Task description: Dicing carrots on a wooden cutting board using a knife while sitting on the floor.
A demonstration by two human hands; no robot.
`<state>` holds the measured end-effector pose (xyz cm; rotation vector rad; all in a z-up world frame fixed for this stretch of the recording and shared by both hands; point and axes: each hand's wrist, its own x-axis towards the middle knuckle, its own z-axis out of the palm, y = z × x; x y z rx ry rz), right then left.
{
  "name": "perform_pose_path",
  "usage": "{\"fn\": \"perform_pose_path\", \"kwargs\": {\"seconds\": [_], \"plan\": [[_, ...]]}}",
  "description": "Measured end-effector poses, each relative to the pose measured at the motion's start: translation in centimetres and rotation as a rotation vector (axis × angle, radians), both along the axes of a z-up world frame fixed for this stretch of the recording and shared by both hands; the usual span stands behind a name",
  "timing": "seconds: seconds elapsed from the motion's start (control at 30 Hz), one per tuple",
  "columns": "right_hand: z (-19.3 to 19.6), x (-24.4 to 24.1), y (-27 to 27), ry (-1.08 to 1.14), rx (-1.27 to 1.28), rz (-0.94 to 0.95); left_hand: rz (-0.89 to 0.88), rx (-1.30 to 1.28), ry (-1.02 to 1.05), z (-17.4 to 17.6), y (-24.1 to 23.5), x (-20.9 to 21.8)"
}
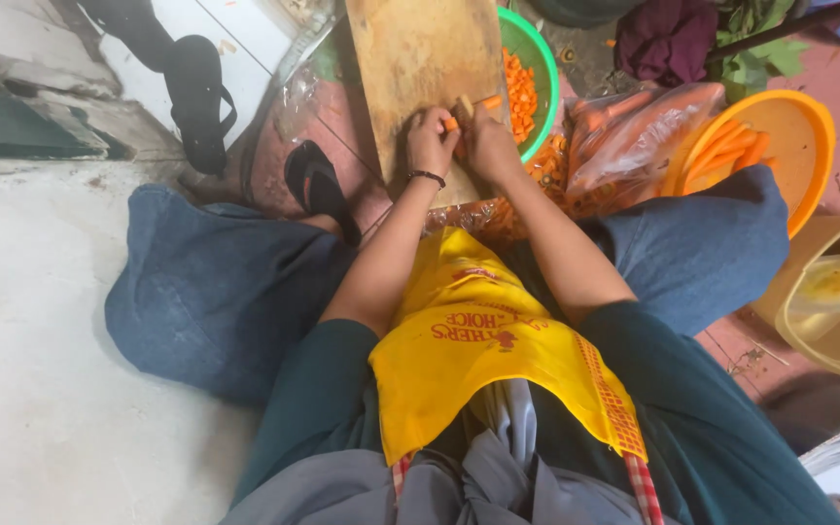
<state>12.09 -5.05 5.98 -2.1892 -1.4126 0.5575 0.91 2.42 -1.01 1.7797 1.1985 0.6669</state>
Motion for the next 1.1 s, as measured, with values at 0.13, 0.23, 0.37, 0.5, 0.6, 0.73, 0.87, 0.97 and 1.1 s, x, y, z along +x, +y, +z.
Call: {"fn": "perform_pose_path", "kwargs": {"seconds": [0.13, 0.23, 0.37, 0.5, 0.6, 0.73, 0.87, 0.97, 1.1], "plan": [[-1.8, 1.6, -1.8, -0.040, -0.050, -0.058, -0.053, 0.120, 0.136, 3.4, -1.6, -0.2], [-0.9, 1.6, -1.4, -0.098, -0.080, -0.072, 0.044, 0.276, -0.060, -1.1, -1.8, -0.2], [2.3, -0.2, -0.4, -0.134, -0.005, -0.023, 0.082, 0.135, -0.103, -1.2, -1.4, -0.3], [4.2, -0.5, 0.8, -0.100, -0.100, 0.068, 0.114, 0.056, -0.067, -2.0, -1.0, 0.0], [3.6, -0.2, 1.2, -0.135, -0.143, 0.119, 0.090, 0.063, -0.048, -1.7, -1.0, -0.3], [4.1, -0.6, 2.4, -0.085, -0.241, 0.147, 0.135, -0.002, 0.007, -1.6, -1.2, -0.1], [3.2, -2.2, 1.8, -0.141, -0.133, 0.104, 0.099, 0.105, -0.021, -0.4, -0.6, -0.4], [2.3, -2.4, 0.7, -0.257, -0.016, 0.004, 0.081, -0.016, -0.088, -2.0, -0.8, -0.3], [0.5, 0.0, -0.2, -0.071, -0.025, -0.016, 0.076, 0.010, -0.123, -3.7, -1.0, 0.1]]}}
